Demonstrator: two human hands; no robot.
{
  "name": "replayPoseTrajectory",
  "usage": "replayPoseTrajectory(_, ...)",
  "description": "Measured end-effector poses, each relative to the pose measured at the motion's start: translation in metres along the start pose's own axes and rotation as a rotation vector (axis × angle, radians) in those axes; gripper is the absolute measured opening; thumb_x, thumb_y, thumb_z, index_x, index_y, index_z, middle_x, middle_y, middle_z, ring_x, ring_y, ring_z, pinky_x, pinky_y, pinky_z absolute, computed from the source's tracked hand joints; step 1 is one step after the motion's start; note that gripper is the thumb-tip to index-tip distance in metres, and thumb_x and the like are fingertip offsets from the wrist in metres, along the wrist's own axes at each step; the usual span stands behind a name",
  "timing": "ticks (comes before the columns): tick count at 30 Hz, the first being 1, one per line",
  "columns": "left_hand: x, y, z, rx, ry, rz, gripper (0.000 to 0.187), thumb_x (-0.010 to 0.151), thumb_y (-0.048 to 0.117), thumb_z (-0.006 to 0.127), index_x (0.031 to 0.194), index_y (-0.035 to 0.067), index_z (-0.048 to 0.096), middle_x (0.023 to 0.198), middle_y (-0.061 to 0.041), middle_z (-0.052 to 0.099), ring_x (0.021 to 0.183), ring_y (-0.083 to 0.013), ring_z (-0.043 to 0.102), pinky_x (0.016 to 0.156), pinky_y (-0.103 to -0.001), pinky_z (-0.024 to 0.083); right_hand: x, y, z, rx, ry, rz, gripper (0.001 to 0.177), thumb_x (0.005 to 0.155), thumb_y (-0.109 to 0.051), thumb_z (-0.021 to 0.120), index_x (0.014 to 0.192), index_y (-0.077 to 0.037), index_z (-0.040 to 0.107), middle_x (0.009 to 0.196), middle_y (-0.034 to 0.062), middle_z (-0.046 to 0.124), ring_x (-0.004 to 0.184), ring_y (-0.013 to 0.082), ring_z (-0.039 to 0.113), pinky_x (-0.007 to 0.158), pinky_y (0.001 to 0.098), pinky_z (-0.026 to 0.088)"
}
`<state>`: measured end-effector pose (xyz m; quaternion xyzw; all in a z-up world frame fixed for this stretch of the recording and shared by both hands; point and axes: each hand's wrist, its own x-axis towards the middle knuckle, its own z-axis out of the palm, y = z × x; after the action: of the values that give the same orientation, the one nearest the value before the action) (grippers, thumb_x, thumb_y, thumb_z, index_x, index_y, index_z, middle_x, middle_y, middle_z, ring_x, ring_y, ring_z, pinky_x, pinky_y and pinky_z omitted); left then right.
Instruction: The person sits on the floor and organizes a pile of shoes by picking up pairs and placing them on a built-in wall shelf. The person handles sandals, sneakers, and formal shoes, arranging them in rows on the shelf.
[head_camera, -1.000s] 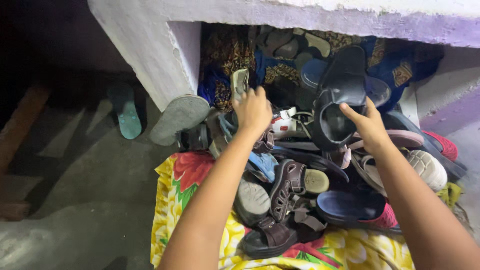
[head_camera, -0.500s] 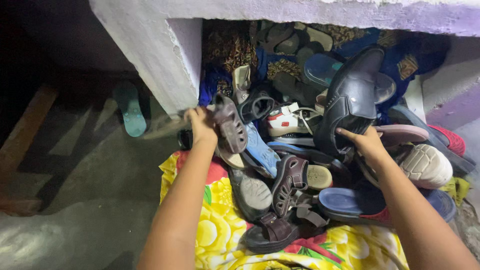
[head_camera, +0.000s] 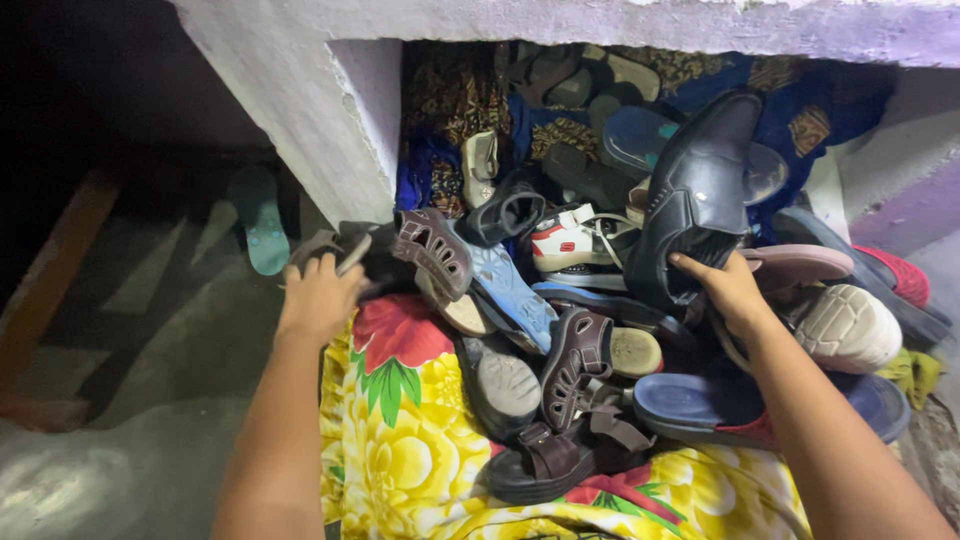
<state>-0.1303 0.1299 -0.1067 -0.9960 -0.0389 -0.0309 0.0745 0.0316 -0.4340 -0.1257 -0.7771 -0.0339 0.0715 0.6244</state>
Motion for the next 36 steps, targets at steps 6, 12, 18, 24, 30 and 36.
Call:
replayPoseTrajectory(6, 0.001, 0.023, 0.018, 0.056, 0.179, 0.029, 0.036, 0.098, 0.043, 0.056, 0.094, 0.016, 0.079, 0.13, -0.019, 0.06, 0.126, -0.0331, 0.047, 0.101, -0.061, 0.035, -0.003, -0.004, 0.001, 0.055, -0.015, -0.017, 0.032, 0.09, -0.016, 0.075, 0.119, -0.002, 0.07, 0.108, 0.0041, 0.073, 0.093, 0.014, 0.067, 0.085, 0.0305, 0.052)
replayPoseTrajectory(12, 0.014, 0.032, 0.014, -0.432, 0.259, -0.135, 0.035, 0.095, 0.04, 0.059, 0.085, 0.012, 0.079, 0.106, -0.015, 0.071, 0.099, -0.035, 0.067, 0.088, -0.048, 0.054, -0.005, -0.007, 0.007, 0.107, 0.008, 0.044, 0.03, 0.09, -0.015, 0.075, 0.117, -0.004, 0.069, 0.106, 0.0022, 0.073, 0.09, 0.0134, 0.068, 0.08, 0.0293, 0.053)
replayPoseTrajectory(18, 0.085, 0.055, 0.04, -0.558, 0.344, -0.391, 0.04, 0.106, 0.035, 0.05, 0.095, 0.006, 0.075, 0.103, -0.019, 0.073, 0.091, -0.043, 0.069, 0.082, -0.055, 0.054, -0.003, -0.001, 0.001, 0.091, 0.017, 0.038, 0.03, 0.093, -0.015, 0.076, 0.119, -0.002, 0.07, 0.106, 0.0044, 0.072, 0.089, 0.0143, 0.066, 0.078, 0.03, 0.051)
replayPoseTrajectory(24, 0.096, 0.035, 0.082, -0.465, 0.115, -0.498, 0.028, 0.088, 0.028, 0.06, 0.099, 0.007, 0.075, 0.1, -0.02, 0.072, 0.094, -0.0414, 0.069, 0.081, -0.053, 0.054, -0.002, 0.0, 0.003, 0.093, 0.021, 0.047, 0.032, 0.09, -0.016, 0.074, 0.12, -0.005, 0.069, 0.109, 0.0023, 0.073, 0.092, 0.0134, 0.069, 0.082, 0.0292, 0.053)
replayPoseTrajectory(30, 0.092, 0.083, -0.04, -0.696, 0.795, -0.544, 0.021, 0.101, 0.024, 0.058, 0.094, 0.007, 0.067, 0.086, -0.019, 0.072, 0.08, -0.0419, 0.069, 0.069, -0.053, 0.052, 0.005, 0.01, 0.001, 0.057, 0.053, 0.05, 0.031, 0.091, -0.016, 0.076, 0.117, -0.003, 0.07, 0.107, 0.0049, 0.072, 0.089, 0.0151, 0.066, 0.078, 0.0307, 0.051)
replayPoseTrajectory(36, 0.1, 0.184, -0.134, -0.943, 0.895, 0.374, 0.02, 0.101, 0.026, 0.06, 0.093, 0.009, 0.068, 0.085, -0.015, 0.07, 0.075, -0.0373, 0.068, 0.064, -0.047, 0.052, 0.0, 0.002, 0.006, -0.018, 0.176, 0.041, 0.031, 0.083, -0.016, 0.082, 0.108, -0.001, 0.071, 0.096, 0.004, 0.075, 0.081, 0.0149, 0.067, 0.073, 0.0314, 0.052)
